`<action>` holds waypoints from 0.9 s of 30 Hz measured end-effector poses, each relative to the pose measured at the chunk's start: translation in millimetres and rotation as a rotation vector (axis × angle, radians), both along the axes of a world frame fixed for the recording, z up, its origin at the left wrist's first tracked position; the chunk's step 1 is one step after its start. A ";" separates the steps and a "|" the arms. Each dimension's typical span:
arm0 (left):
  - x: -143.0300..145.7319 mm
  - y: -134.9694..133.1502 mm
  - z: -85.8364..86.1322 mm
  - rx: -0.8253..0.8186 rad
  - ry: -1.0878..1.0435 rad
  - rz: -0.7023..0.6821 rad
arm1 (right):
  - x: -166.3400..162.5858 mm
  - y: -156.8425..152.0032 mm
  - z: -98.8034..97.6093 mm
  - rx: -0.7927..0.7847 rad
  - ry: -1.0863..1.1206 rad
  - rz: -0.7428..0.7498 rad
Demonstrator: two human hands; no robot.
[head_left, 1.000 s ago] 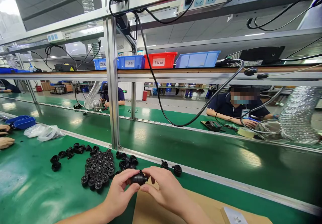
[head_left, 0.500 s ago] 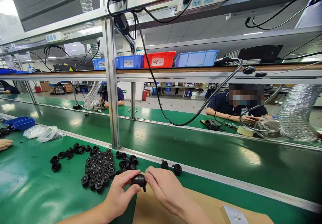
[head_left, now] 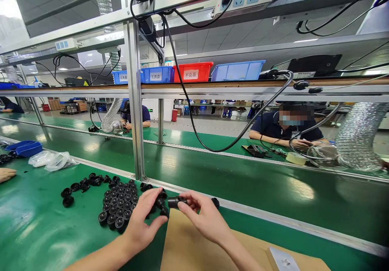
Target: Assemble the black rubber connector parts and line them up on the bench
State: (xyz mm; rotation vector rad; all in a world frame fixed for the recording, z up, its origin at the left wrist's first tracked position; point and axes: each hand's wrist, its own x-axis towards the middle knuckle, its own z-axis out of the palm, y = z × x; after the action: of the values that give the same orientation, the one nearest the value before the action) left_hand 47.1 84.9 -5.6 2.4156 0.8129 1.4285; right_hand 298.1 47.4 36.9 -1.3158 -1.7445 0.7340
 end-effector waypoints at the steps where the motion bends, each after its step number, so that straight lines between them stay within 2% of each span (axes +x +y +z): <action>1: -4.8 4.0 8.0 -0.008 0.103 0.059 | 7.5 3.8 -2.0 0.031 -0.097 -0.040; 5: -28.3 13.0 41.2 -0.242 0.684 0.372 | 31.4 17.2 -18.6 0.122 -0.619 -0.119; 7: -37.6 11.9 52.1 -0.317 0.828 0.445 | 35.4 22.1 -29.5 0.105 -0.744 -0.127; 12: -43.6 5.5 57.4 -0.307 0.926 0.488 | 35.2 28.8 -44.6 0.065 -0.816 -0.145; 18: -43.5 11.3 51.5 -0.305 0.996 0.582 | 23.2 14.1 -32.3 0.078 -0.832 -0.145; 23: -41.3 13.0 49.1 -0.314 1.042 0.637 | -18.8 5.7 -21.5 0.171 -0.779 0.045; 27: -39.7 11.0 47.5 -0.306 1.057 0.650 | -71.9 29.4 -26.6 0.299 -0.810 0.203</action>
State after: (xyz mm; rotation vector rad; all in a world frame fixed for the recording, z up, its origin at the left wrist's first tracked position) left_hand 7.4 95.9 41.8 2.6466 1.9680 -0.0708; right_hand 226.2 76.8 10.3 -1.3228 -2.5298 -0.0048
